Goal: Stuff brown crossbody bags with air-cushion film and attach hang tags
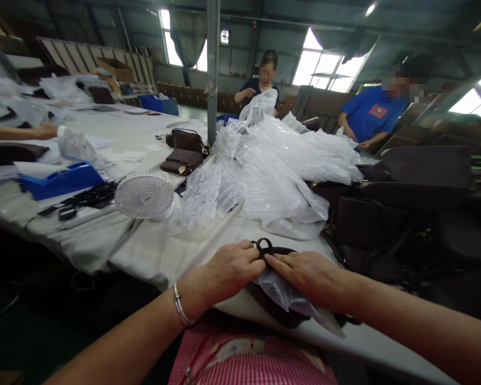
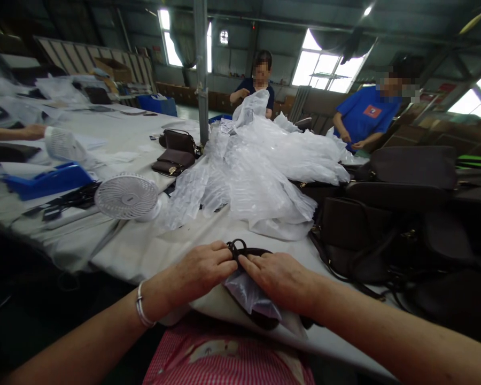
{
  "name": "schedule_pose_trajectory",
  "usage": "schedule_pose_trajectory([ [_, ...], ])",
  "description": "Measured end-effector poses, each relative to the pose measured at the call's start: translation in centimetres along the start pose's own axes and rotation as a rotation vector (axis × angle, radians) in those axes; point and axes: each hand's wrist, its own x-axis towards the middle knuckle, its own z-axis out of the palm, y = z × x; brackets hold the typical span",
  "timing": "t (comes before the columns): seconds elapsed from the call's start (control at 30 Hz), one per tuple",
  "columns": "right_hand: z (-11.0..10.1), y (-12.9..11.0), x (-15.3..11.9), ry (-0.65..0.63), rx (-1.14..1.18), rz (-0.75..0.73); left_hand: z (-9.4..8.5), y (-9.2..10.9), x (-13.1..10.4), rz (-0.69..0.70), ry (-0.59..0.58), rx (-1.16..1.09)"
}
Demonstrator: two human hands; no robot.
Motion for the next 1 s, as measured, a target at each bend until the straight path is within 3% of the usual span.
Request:
schedule_pose_trajectory([
  [0.23, -0.4, 0.6, 1.2, -0.127, -0.129, -0.106, 0.4, 0.6, -0.8, -0.002, 0.018, 0.024],
  [0.47, 0.5, -0.6, 3.5, -0.297, -0.210, -0.041, 1.2, 1.7, -2.1, -0.123, 0.143, -0.109],
  [0.57, -0.2, -0.4, 3.9, -0.398, -0.108, 0.005, 0.7, 1.7, -2.8, -0.179, 0.141, -0.229],
  [0.63, -1.0, 0.2, 3.9, -0.429, 0.100, 0.059, 0.3, 1.5, -3.2, -0.174, 0.134, -0.280],
  [0.73, -1.7, 1.1, 3.5, -0.310, 0.456, 0.201, 0.4, 1.3, -3.3, -0.180, 0.160, -0.279],
  [0.8, -1.7, 1.4, 3.1, -0.182, 0.565, 0.269, 0.7, 1.2, -3.0, -0.189, 0.180, -0.252],
  [0.87, -1.3, 1.5, 2.7, -0.114, 0.541, 0.262, 0.9, 1.3, -2.7, -0.181, 0.183, -0.226],
  [1.0, -0.2, 1.1, 2.6, -0.168, 0.298, 0.119, 0.9, 1.4, -2.0, -0.115, 0.164, -0.215],
])
